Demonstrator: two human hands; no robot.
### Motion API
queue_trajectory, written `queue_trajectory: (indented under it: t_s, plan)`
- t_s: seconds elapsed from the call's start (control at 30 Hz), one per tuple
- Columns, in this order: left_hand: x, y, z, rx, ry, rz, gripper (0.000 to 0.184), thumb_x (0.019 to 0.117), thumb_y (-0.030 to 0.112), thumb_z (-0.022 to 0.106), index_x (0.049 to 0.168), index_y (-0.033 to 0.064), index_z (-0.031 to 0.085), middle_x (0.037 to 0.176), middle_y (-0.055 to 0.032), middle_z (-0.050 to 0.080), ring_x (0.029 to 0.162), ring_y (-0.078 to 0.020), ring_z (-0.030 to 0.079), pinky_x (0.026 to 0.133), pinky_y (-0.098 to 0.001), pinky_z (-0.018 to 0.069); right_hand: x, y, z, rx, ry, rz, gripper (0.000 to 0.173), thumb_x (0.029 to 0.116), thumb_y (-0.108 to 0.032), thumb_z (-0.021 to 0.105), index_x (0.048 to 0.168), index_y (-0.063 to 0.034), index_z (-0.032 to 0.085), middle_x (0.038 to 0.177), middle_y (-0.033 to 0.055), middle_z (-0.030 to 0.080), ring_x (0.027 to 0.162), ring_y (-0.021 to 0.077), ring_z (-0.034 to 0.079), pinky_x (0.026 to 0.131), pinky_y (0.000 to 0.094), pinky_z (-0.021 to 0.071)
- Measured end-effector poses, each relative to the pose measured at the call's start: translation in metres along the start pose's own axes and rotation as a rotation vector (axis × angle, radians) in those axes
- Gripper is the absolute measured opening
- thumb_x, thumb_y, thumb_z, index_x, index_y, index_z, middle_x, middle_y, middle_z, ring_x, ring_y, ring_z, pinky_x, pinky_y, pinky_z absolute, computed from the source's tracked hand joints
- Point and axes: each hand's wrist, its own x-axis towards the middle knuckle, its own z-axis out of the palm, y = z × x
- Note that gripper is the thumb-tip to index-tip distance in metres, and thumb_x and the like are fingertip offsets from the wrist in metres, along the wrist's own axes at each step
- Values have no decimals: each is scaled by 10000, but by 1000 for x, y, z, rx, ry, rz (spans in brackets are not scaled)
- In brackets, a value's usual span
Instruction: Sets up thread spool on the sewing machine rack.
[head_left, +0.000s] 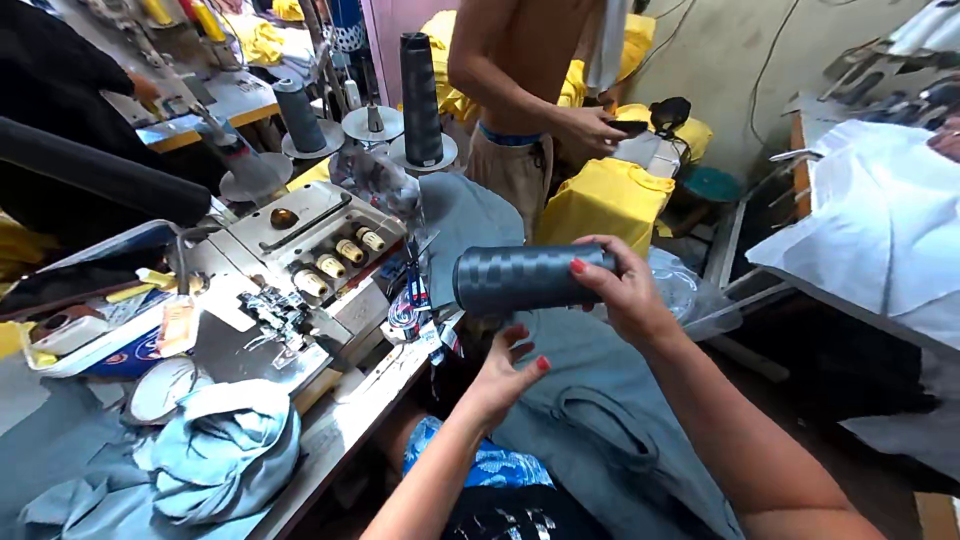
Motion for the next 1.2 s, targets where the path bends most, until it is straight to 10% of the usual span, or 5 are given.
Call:
queue_trajectory:
  t_s: [0.1,0.27,0.7,0.9,1.2]
  plan:
    - [24,-4,15,-221,-249,163,1098,746,533,844,1510,-23,285,1353,-47,599,1225,-130,595,1003,-369,532,2,1,9,38,-12,-25,504,859,-437,722,1226,-116,595,916,-48,682,721,35,658,618,230,570]
    - [34,-19,1,-443,-553,169,140,1028,299,583,948,271,694,587,191,552,561,27,563,676,-220,544,7,-1,-9,159,-49,71,395,885,-372,685,1194,-135,621,854,-30,697,636,50,645,533,212,542]
    - [47,40,-69,198,-444,-29,261,1047,167,430,920,177,657,588,188,464,495,76,398,480,-124,342,17,-5,-86,-80,-729,258,266,810,-363,718,1002,-180,728,904,-66,690,680,2,624,560,179,524]
    - [30,38,-29,360,-280,244,273,1080,151,412,1118,27,653,661,142,458,538,74,392,515,-119,354,-10,10,-65,-758,-43,-249,592,878,-459,710,1199,37,665,1033,230,686,884,348,686,745,566,546]
    - [43,30,-37,785,-444,146,291,1065,129,454,1101,-63,669,947,-104,682,867,-116,620,844,-323,510,2,7,-101,95,-513,98,332,836,-446,715,1066,-207,729,867,-71,722,690,3,650,592,192,550]
